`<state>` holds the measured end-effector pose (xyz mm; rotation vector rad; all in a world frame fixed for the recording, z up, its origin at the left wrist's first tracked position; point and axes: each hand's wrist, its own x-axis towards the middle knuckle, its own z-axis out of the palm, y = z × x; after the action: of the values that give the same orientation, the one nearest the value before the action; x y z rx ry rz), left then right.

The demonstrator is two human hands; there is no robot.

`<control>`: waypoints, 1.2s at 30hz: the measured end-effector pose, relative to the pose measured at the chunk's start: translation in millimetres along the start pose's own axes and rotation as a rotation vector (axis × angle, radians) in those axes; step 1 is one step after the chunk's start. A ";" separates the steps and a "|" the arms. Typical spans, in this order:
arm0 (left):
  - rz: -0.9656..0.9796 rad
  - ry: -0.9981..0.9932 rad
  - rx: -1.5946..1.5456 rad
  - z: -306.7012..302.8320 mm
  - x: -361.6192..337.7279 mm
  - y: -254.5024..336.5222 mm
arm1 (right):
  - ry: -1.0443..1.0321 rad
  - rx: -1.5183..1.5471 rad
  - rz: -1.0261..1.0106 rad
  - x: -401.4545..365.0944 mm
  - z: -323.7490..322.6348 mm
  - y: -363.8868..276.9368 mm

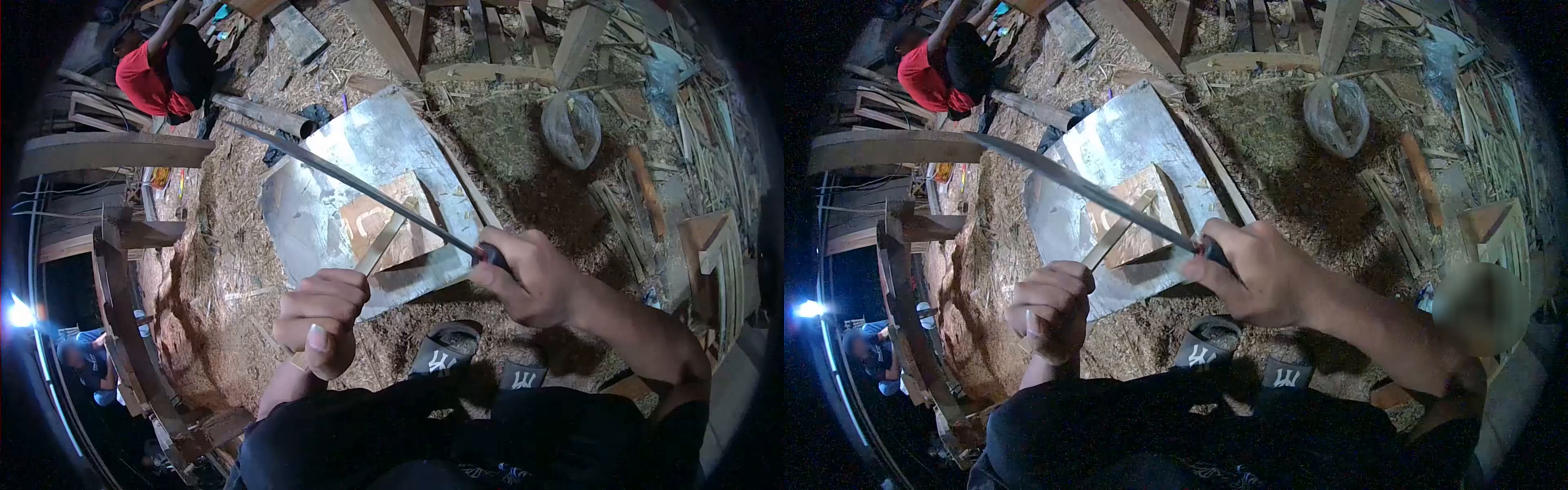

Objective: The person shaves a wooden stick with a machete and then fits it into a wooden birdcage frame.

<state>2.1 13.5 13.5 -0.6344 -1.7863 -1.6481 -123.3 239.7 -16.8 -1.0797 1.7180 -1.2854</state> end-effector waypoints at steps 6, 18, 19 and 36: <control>-0.029 0.000 -0.014 -1.9 0.7 3.4 | -0.046 -0.158 0.349 6.8 0.6 17.9; -0.048 -0.011 0.037 -3.1 1.2 4.7 | 0.011 -0.067 0.297 1.3 -0.4 33.9; -0.022 -0.030 0.003 -3.3 1.8 4.5 | -0.017 0.038 0.312 1.1 -2.4 32.9; -0.090 -0.923 0.209 -0.5 12.5 17.8 | 0.118 -0.018 0.265 1.0 5.8 50.3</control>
<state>6.2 14.1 34.9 -1.3757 -2.5975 -1.2580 -128.4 244.3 -67.0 -0.7673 1.8919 -1.1867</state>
